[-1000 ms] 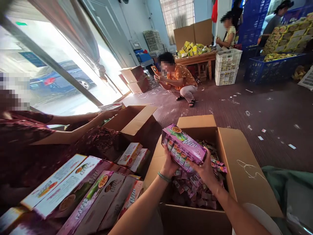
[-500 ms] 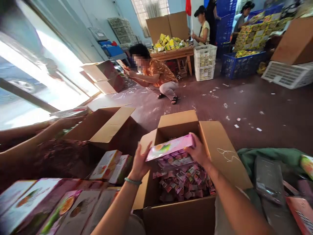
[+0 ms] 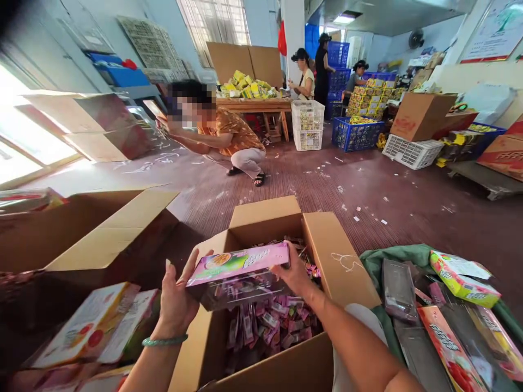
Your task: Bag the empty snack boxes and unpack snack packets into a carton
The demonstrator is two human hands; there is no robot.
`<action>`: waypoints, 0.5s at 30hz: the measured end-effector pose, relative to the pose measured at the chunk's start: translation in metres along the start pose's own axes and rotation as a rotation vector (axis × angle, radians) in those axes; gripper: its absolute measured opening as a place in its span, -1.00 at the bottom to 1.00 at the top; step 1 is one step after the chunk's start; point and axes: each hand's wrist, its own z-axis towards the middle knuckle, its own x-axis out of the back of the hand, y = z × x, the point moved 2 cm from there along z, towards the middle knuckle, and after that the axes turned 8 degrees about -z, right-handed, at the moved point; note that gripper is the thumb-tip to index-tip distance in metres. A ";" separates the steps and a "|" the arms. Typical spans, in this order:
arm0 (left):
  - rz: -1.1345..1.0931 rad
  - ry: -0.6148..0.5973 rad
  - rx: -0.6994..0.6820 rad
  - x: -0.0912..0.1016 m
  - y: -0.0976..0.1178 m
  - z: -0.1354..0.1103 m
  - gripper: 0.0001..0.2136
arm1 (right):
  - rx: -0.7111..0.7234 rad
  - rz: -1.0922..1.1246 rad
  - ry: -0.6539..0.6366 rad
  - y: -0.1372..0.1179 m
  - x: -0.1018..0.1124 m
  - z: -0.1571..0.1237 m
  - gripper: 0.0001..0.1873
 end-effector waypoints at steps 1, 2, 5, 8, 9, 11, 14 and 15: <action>0.015 -0.014 0.012 0.002 -0.001 -0.001 -0.29 | -0.009 0.001 0.015 -0.003 0.001 0.000 0.09; 0.031 -0.035 0.026 0.004 -0.003 -0.002 -0.27 | -0.015 0.008 0.038 -0.006 0.004 0.001 0.06; 0.095 -0.095 0.050 0.007 -0.012 0.000 -0.24 | -0.023 0.031 0.102 -0.013 0.014 0.006 -0.02; 0.186 -0.091 0.024 0.012 -0.022 0.012 -0.23 | -0.049 0.032 0.123 -0.014 0.015 0.006 -0.04; 0.207 -0.088 0.020 0.015 -0.026 0.017 -0.22 | -0.058 0.027 0.124 -0.014 0.015 0.005 -0.03; 0.227 -0.090 0.029 0.020 -0.034 0.024 -0.22 | -0.077 0.020 0.114 -0.010 0.014 0.003 -0.04; 0.213 -0.147 0.027 0.025 -0.045 0.029 -0.23 | -0.110 -0.004 0.120 -0.001 0.020 0.006 -0.09; 0.201 -0.180 0.017 0.025 -0.048 0.028 -0.23 | -0.118 -0.022 0.129 0.003 0.024 0.008 -0.11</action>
